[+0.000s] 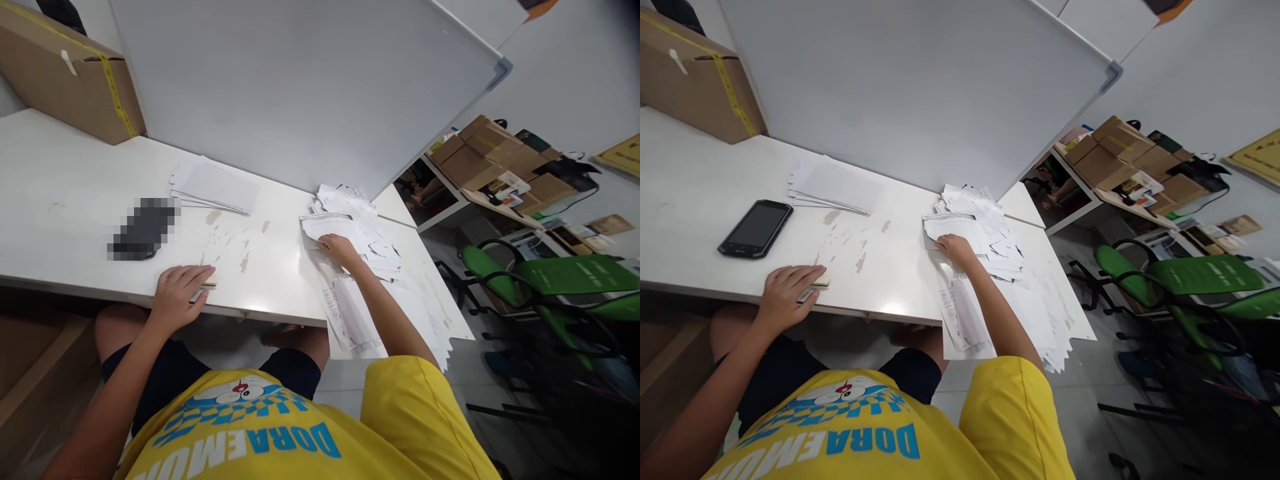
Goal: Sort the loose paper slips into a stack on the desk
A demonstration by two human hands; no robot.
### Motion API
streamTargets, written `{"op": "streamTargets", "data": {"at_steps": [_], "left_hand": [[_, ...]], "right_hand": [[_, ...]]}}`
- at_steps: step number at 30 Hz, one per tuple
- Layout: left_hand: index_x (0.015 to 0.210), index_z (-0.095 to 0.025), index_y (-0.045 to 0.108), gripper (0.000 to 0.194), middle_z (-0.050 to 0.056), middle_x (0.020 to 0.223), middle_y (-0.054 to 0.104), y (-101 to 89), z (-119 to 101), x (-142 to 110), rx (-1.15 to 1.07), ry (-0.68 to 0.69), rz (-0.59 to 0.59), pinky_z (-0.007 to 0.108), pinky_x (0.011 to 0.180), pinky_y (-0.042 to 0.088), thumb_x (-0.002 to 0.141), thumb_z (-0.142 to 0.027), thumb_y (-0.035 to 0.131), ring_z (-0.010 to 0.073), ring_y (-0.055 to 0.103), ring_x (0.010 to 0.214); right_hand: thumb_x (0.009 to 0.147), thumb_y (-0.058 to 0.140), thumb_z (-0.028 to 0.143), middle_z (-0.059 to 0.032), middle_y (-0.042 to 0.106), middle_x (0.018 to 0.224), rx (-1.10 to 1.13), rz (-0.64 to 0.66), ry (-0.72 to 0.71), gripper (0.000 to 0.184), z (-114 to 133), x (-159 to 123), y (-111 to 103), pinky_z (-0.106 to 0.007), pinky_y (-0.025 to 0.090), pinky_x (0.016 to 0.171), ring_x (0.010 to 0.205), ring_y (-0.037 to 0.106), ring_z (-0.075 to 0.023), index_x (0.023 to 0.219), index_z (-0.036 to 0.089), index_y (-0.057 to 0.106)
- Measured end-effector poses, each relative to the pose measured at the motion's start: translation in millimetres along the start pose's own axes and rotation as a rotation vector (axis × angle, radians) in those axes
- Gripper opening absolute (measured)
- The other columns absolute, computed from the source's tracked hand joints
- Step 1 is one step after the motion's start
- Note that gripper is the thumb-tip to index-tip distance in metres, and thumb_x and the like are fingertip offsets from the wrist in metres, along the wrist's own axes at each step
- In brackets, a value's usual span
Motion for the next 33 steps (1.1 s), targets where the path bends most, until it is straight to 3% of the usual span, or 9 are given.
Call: {"op": "streamTargets", "data": {"at_steps": [7,12,15,22,29,33], "left_hand": [[0.139,-0.03,0.053,0.05,0.005,0.126,0.07,0.7,0.1,0.8,-0.004,-0.003,0.002,0.044,0.103,0.038,0.089,-0.028,0.053,0.0284,0.063,0.113],[0.137,-0.027,0.055,0.047,0.007,0.125,0.07,-2.6,-3.1,2.6,0.01,0.025,-0.028,0.043,0.102,0.038,0.09,-0.028,0.052,0.0283,0.063,0.111],[0.137,-0.026,0.055,0.047,0.007,0.125,0.07,-2.9,-4.6,3.1,0.021,0.029,-0.007,0.043,0.102,0.038,0.091,-0.027,0.051,0.0281,0.063,0.113],[0.138,-0.026,0.055,0.048,0.007,0.126,0.07,-2.8,-3.2,1.9,0.019,0.006,0.005,0.044,0.102,0.038,0.09,-0.027,0.052,0.0284,0.063,0.113],[0.138,-0.026,0.054,0.048,0.007,0.125,0.07,-3.6,-3.9,0.8,0.034,0.022,-0.015,0.043,0.102,0.038,0.09,-0.027,0.053,0.0278,0.064,0.112],[0.138,-0.026,0.054,0.048,0.007,0.125,0.07,-2.8,-3.4,0.6,0.033,0.01,-0.015,0.043,0.102,0.038,0.09,-0.027,0.053,0.028,0.064,0.112]], "right_hand": [[0.103,0.034,0.028,-0.0117,0.073,0.104,-0.008,-0.046,0.059,0.035,-7.5,-4.5,1.0,-0.031,0.041,0.069,0.095,0.065,-0.0253,0.104,0.019,0.068],[0.1,0.046,0.032,-0.0119,0.065,0.132,0.003,-0.027,-0.023,0.03,5.7,-0.9,12.8,-0.033,0.043,0.092,0.12,0.058,-0.0255,0.12,0.018,0.064],[0.098,0.052,0.038,-0.0136,0.056,0.144,0.001,-0.014,-0.055,0.039,8.2,0.2,19.1,-0.035,0.042,0.099,0.129,0.053,-0.0271,0.13,0.016,0.058],[0.103,0.039,0.032,-0.0123,0.069,0.124,-0.057,0.038,-0.089,0.034,3.7,1.0,25.1,-0.031,0.043,0.082,0.104,0.065,-0.024,0.121,0.016,0.064],[0.102,0.042,0.045,-0.0129,0.068,0.121,-0.106,0.039,-0.06,0.04,8.5,2.5,27.7,-0.028,0.041,0.073,0.101,0.065,-0.0228,0.121,0.016,0.062],[0.103,0.038,0.042,-0.0148,0.067,0.118,-0.132,0.045,-0.014,0.039,11.4,6.0,31.4,-0.028,0.041,0.071,0.099,0.065,-0.0229,0.12,0.015,0.061]]}}
Point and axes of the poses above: each hand's wrist, its own x-axis towards the middle knuckle, its own y-axis out of the palm, z = x × y, the point moved 8 cm from there along x, towards the middle knuckle
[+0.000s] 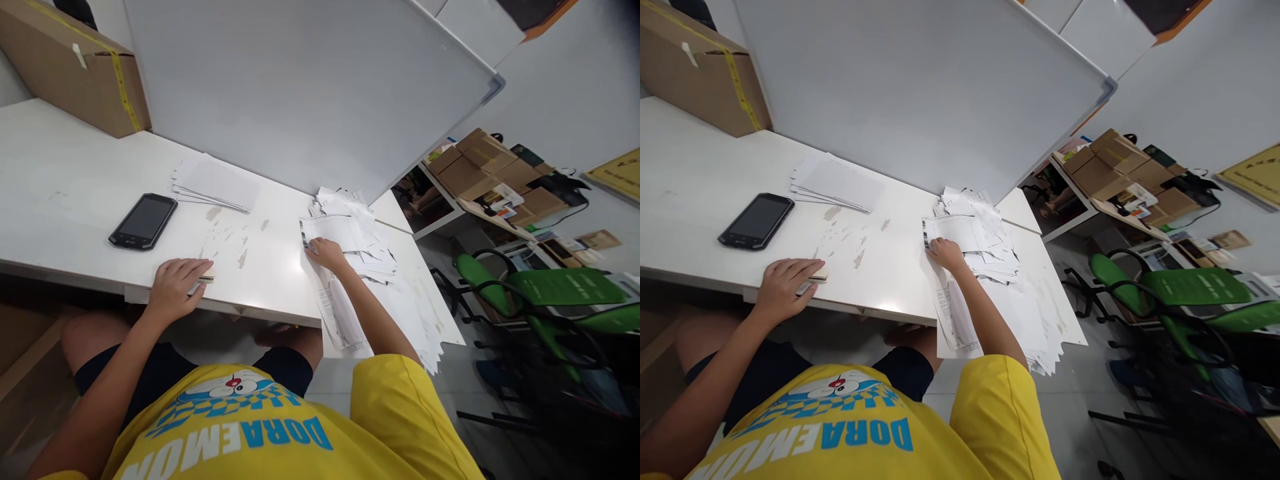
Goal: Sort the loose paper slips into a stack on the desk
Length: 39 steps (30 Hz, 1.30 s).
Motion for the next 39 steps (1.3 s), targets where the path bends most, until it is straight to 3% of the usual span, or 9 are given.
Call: {"op": "streamTargets", "data": {"at_steps": [11,16,21,24,27,30,35,37,39], "left_hand": [[0.139,-0.026,0.053,0.049,0.007,0.126,0.069,3.6,0.4,0.7,-0.017,-0.006,0.008,0.043,0.104,0.039,0.09,-0.027,0.054,0.0281,0.064,0.114],[0.148,-0.03,0.042,0.06,0.006,0.142,0.06,0.6,-2.7,-6.7,0.077,0.019,-0.041,0.052,0.118,0.024,0.089,-0.028,0.055,0.031,0.048,0.137],[0.146,-0.036,0.042,0.064,0.0,0.139,0.062,-8.6,-79.9,-16.5,0.055,0.374,-0.206,0.043,0.124,0.018,0.086,-0.026,0.063,0.0226,0.023,0.153],[0.154,-0.024,0.029,0.076,0.01,0.137,0.062,-2.0,-106.6,-5.6,-0.112,0.222,-0.182,0.048,0.118,0.033,0.085,-0.019,0.061,0.0279,0.036,0.148],[0.144,-0.018,0.046,0.058,0.011,0.118,0.072,19.7,-117.2,4.1,-0.272,0.173,0.012,0.047,0.107,0.046,0.086,-0.01,0.049,0.0254,0.063,0.12],[0.122,-0.02,0.065,0.048,0.008,0.105,0.075,31.7,-117.4,0.8,-0.303,0.313,0.117,0.043,0.099,0.052,0.084,-0.001,0.042,0.0229,0.069,0.105],[0.126,-0.025,0.065,0.05,0.005,0.115,0.075,38.0,-106.6,-11.7,-0.361,0.424,0.101,0.042,0.106,0.051,0.088,-0.002,0.042,0.0205,0.067,0.115],[0.132,-0.025,0.062,0.053,0.006,0.124,0.072,42.6,-107.0,-13.3,-0.343,0.434,0.125,0.046,0.113,0.046,0.088,-0.002,0.043,0.0221,0.061,0.127],[0.138,-0.024,0.057,0.059,0.007,0.14,0.062,47.5,-107.4,-13.5,-0.287,0.429,0.172,0.052,0.118,0.039,0.086,0.001,0.044,0.027,0.046,0.142]], "right_hand": [[0.093,0.035,0.004,-0.0133,0.07,0.109,-0.005,0.065,0.09,0.051,0.1,-4.1,-2.9,-0.028,0.04,0.065,0.087,0.067,-0.0222,0.143,0.014,0.041],[0.089,0.03,0.0,-0.0178,0.068,0.119,0.011,-0.018,0.162,0.064,8.4,-28.0,-38.7,-0.03,0.045,0.067,0.093,0.067,-0.0249,0.152,0.01,0.029],[0.086,0.037,-0.001,-0.0175,0.069,0.121,0.114,-0.104,-0.026,0.064,105.1,-92.5,-83.6,-0.03,0.048,0.068,0.09,0.068,-0.0241,0.148,0.014,0.041],[0.088,0.048,0.007,-0.0141,0.072,0.114,0.29,-0.021,-0.328,0.059,180.4,-133.7,-90.9,-0.03,0.05,0.069,0.088,0.068,-0.0232,0.145,0.017,0.045],[0.093,0.057,0.026,-0.0088,0.074,0.109,0.492,0.135,-0.536,0.042,204.9,-153.1,-87.7,-0.031,0.052,0.075,0.093,0.068,-0.0227,0.135,0.022,0.056],[0.094,0.057,0.045,-0.0068,0.073,0.115,0.6,0.164,-0.357,0.035,149.6,-128.1,-81.3,-0.035,0.052,0.087,0.103,0.067,-0.0239,0.123,0.027,0.066],[0.1,0.044,0.041,-0.0185,0.061,0.136,0.467,-0.274,0.453,0.047,-37.6,-58.6,-74.7,-0.046,0.043,0.101,0.122,0.057,-0.0311,0.136,0.014,0.055],[0.098,0.045,0.042,-0.0254,0.057,0.137,0.382,-0.241,0.726,0.053,-90.2,-43.1,-53.9,-0.048,0.043,0.099,0.126,0.052,-0.0362,0.135,0.006,0.053],[0.095,0.05,0.04,-0.0277,0.06,0.13,0.359,-0.197,0.775,0.048,-114.5,-27.5,-37.3,-0.047,0.044,0.095,0.121,0.054,-0.0383,0.124,0.003,0.061]]}}
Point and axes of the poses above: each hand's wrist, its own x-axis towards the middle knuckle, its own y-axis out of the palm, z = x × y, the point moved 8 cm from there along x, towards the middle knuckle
